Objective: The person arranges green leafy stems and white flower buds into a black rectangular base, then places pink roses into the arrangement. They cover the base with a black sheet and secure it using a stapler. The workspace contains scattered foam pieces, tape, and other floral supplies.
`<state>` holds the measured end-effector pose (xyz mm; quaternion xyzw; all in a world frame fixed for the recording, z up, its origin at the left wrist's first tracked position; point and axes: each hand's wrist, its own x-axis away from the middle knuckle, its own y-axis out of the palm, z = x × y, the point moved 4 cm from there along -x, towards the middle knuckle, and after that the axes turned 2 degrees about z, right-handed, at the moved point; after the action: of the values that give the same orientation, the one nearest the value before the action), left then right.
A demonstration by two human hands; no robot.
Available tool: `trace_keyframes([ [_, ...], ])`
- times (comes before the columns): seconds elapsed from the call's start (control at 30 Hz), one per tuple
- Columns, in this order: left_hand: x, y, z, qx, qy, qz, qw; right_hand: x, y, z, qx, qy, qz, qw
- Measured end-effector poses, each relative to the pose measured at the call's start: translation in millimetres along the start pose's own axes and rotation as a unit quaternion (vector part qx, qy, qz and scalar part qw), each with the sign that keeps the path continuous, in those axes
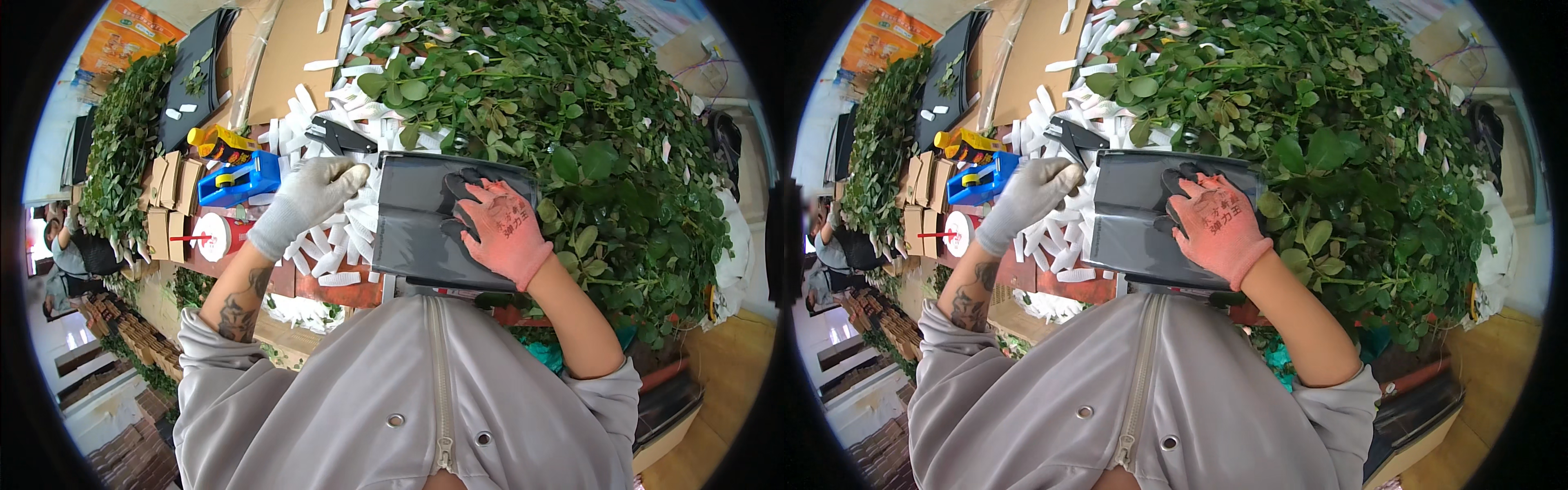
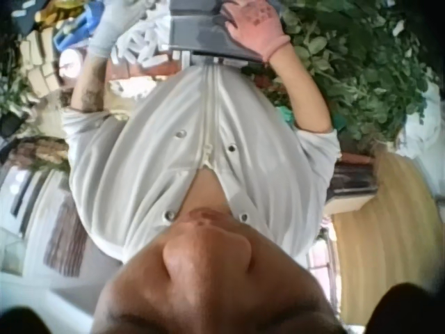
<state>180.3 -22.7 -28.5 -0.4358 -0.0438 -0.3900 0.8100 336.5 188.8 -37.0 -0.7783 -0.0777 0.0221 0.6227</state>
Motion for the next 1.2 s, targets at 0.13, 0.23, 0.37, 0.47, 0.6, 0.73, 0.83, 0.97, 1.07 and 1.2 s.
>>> trace_keyframes([
  [0.13,-8,27,-4,0.213,-0.063,-0.096,0.970,0,5,5,-0.029,-0.012,0.034,0.999],
  [0.23,-17,32,4,0.156,-0.026,-0.062,0.985,3,-2,4,-0.016,-0.042,0.092,0.995],
  [0.37,-14,23,16,0.086,0.016,-0.046,0.995,-16,-12,0,-0.012,-0.050,0.044,0.998],
  [0.47,-15,24,13,0.080,-0.015,-0.067,0.994,-16,-12,-4,0.025,-0.024,0.038,0.999],
  [0.6,1,17,16,0.009,0.097,0.065,0.993,-19,-10,1,-0.016,-0.002,-0.002,1.000],
  [0.73,28,2,58,-0.166,0.270,0.168,0.933,-14,-6,3,-0.025,-0.016,0.059,0.998],
  [0.83,30,31,65,-0.201,0.326,0.128,0.915,-12,-6,2,-0.020,-0.039,0.090,0.995],
  [0.97,15,52,58,-0.209,0.345,0.100,0.909,-17,-12,-3,-0.008,-0.038,0.063,0.997],
  [1.07,10,51,60,-0.222,0.348,0.088,0.907,-18,-12,-4,0.020,-0.036,0.066,0.997],
  [1.2,10,55,60,-0.231,0.381,0.107,0.889,-19,-15,-9,0.042,-0.055,0.052,0.996],
])
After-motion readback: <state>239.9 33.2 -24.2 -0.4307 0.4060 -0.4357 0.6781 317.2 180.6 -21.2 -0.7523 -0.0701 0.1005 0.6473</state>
